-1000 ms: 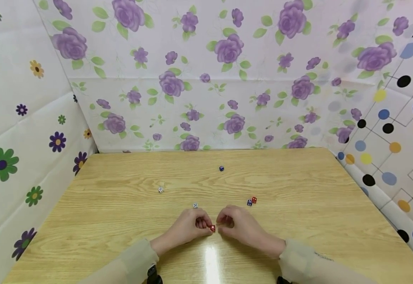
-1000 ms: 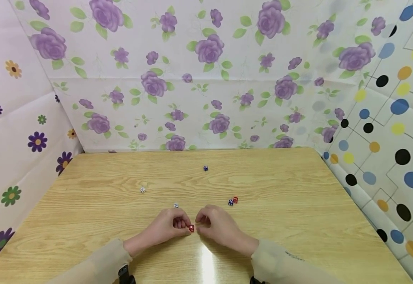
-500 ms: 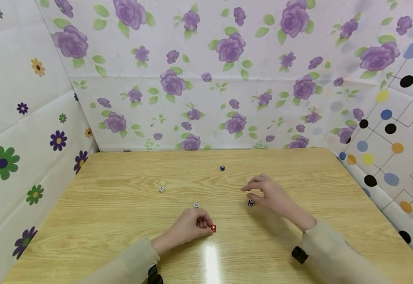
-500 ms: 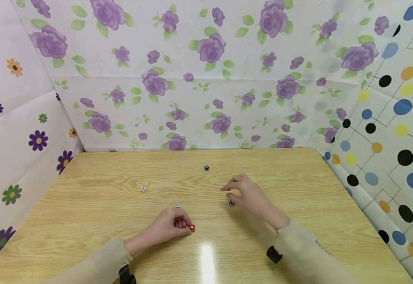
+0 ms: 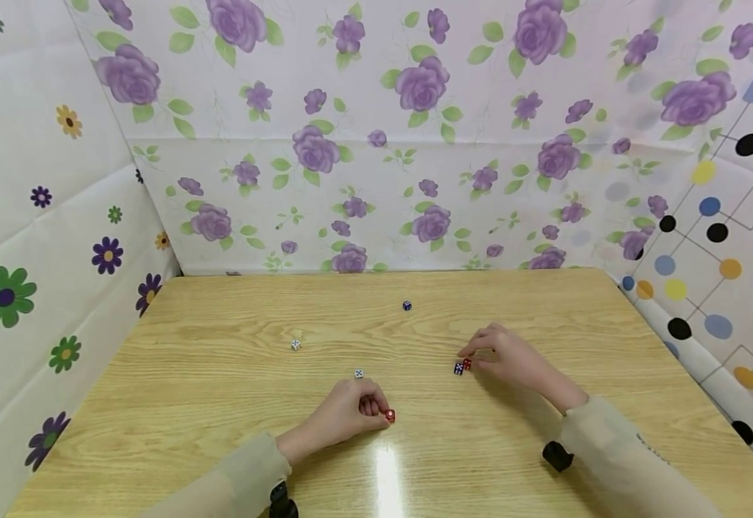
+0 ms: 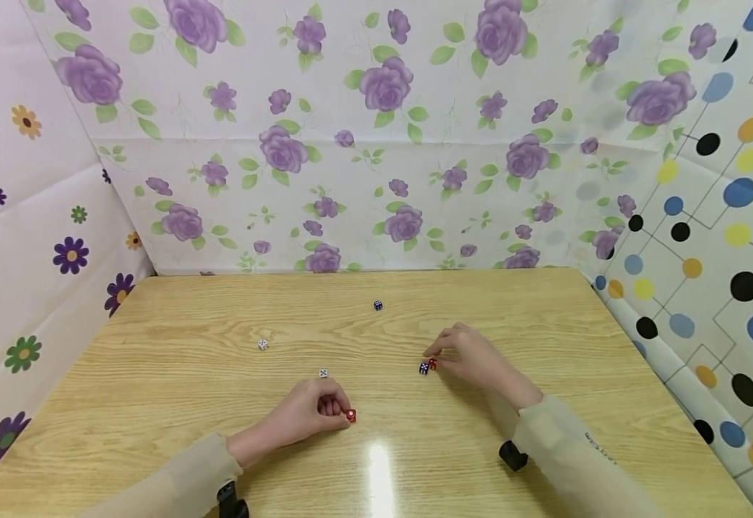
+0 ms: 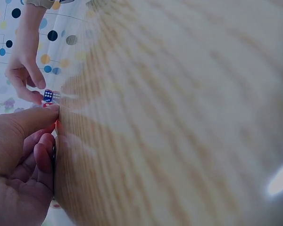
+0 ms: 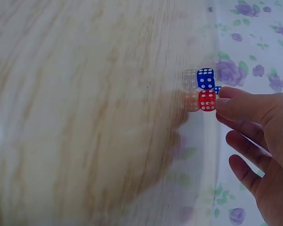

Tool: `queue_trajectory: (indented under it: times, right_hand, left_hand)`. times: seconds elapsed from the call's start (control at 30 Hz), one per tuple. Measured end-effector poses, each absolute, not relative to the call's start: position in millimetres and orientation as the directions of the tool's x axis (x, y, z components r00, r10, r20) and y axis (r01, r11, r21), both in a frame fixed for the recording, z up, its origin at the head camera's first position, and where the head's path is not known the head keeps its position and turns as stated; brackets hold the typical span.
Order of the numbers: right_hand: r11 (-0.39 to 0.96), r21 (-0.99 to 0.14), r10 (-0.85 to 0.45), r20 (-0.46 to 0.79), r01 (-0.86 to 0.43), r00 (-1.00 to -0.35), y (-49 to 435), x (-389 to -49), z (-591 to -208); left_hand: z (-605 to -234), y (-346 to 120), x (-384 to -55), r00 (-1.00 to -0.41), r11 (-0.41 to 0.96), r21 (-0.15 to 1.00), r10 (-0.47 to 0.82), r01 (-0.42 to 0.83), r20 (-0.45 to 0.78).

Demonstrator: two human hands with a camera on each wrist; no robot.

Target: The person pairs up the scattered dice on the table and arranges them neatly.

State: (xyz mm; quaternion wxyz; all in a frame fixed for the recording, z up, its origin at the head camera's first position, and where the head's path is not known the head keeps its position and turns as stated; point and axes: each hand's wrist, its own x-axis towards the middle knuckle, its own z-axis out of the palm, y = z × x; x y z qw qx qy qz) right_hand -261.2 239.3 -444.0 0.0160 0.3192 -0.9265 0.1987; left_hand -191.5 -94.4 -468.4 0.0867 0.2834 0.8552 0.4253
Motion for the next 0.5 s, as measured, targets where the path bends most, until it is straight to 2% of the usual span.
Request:
queue_trajectory:
  times: [0.33,0.5]
  right_hand:
    - [0.723,-0.342,-0.582,0.166,-0.6,-0.796,240.3,-263.5,-447.0]
    - [0.724,-0.373,-0.561,0.172,-0.581,-0.809,242.5,-261.0,-448.2]
  left_hand:
    - [-469.0,-94.7,-191.8,-0.824,0.478,0.776,0.559,0.411,0.092]
    - [-468.9,-94.9,-191.8,-0.822,0.478,0.773,0.561,0.417,0.097]
